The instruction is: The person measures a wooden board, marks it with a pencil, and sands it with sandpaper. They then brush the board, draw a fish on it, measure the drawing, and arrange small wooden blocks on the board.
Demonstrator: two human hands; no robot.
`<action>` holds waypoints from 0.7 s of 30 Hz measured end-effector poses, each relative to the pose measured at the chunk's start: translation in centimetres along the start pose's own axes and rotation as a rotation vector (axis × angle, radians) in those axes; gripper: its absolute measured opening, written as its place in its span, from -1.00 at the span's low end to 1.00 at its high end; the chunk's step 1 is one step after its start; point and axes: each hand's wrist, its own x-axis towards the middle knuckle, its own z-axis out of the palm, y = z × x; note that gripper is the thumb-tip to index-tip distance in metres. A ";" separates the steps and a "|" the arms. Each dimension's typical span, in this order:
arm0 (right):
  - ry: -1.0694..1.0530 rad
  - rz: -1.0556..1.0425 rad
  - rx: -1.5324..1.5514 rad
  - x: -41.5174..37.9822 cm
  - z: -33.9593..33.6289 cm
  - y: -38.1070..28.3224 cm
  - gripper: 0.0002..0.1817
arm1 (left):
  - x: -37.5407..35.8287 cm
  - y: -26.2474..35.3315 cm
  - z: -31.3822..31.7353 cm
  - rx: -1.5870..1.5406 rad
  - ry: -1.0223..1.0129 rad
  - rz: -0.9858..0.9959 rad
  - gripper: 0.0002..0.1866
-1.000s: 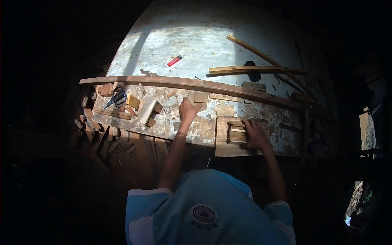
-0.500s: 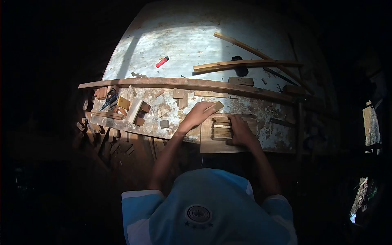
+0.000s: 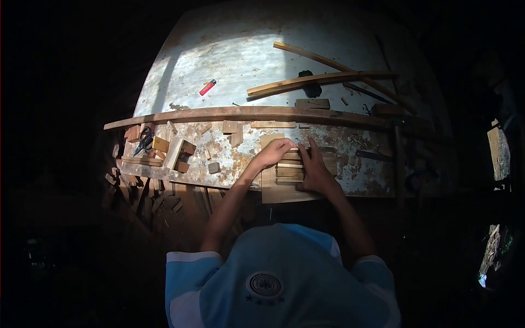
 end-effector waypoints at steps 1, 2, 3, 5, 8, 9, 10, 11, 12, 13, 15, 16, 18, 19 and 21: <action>-0.016 0.013 -0.019 0.0 0.0 -0.2 0.28 | -0.2 0.1 0.1 -0.001 -0.003 -0.011 -0.72; -0.031 0.011 -0.018 0.0 0.1 -0.1 0.26 | -0.4 0.1 0.2 -0.002 -0.009 -0.023 -0.72; -0.042 0.013 -0.017 0.3 0.3 0.1 0.24 | -0.8 0.8 0.0 -0.058 -0.024 -0.020 -0.74; -0.045 0.011 -0.010 0.4 0.5 0.5 0.20 | -1.8 1.9 -0.2 0.023 -0.038 -0.043 -0.74; -0.023 0.002 0.003 0.3 0.8 0.7 0.16 | -2.6 3.2 -0.1 0.066 -0.037 -0.020 -0.70; -0.016 0.002 0.001 0.2 0.9 0.7 0.16 | -2.5 2.9 0.0 0.032 -0.037 -0.019 -0.70; -0.009 0.001 -0.001 0.2 0.9 0.7 0.16 | -2.4 2.5 0.0 -0.001 -0.036 -0.018 -0.69; -0.002 -0.002 -0.030 0.1 0.9 0.7 0.15 | -2.2 1.9 -0.1 0.024 -0.030 0.024 -0.68; 0.004 -0.008 -0.060 0.0 0.8 0.6 0.15 | -2.2 2.0 -0.1 0.033 -0.032 0.017 -0.68; 0.010 -0.017 -0.092 0.1 0.6 0.6 0.15 | -2.2 2.2 -0.1 0.042 -0.031 0.011 -0.68; -0.021 -0.015 -0.143 0.2 0.2 0.3 0.14 | -2.5 2.4 -0.1 0.087 -0.005 -0.014 -0.69; -0.036 -0.015 -0.167 0.3 0.1 0.1 0.13 | -2.6 2.4 -0.2 0.125 0.018 -0.032 -0.69; -0.071 0.000 -0.180 0.7 0.0 0.0 0.12 | -2.5 1.1 -0.6 0.043 0.157 -0.030 -0.69; -0.087 0.011 -0.187 0.8 -0.1 -0.1 0.11 | -2.1 -0.5 -1.0 -0.078 0.270 -0.008 -0.69; -0.109 0.015 -0.204 1.2 -0.2 -0.1 0.09 | -1.3 -2.2 -2.2 -0.125 0.522 0.046 -0.69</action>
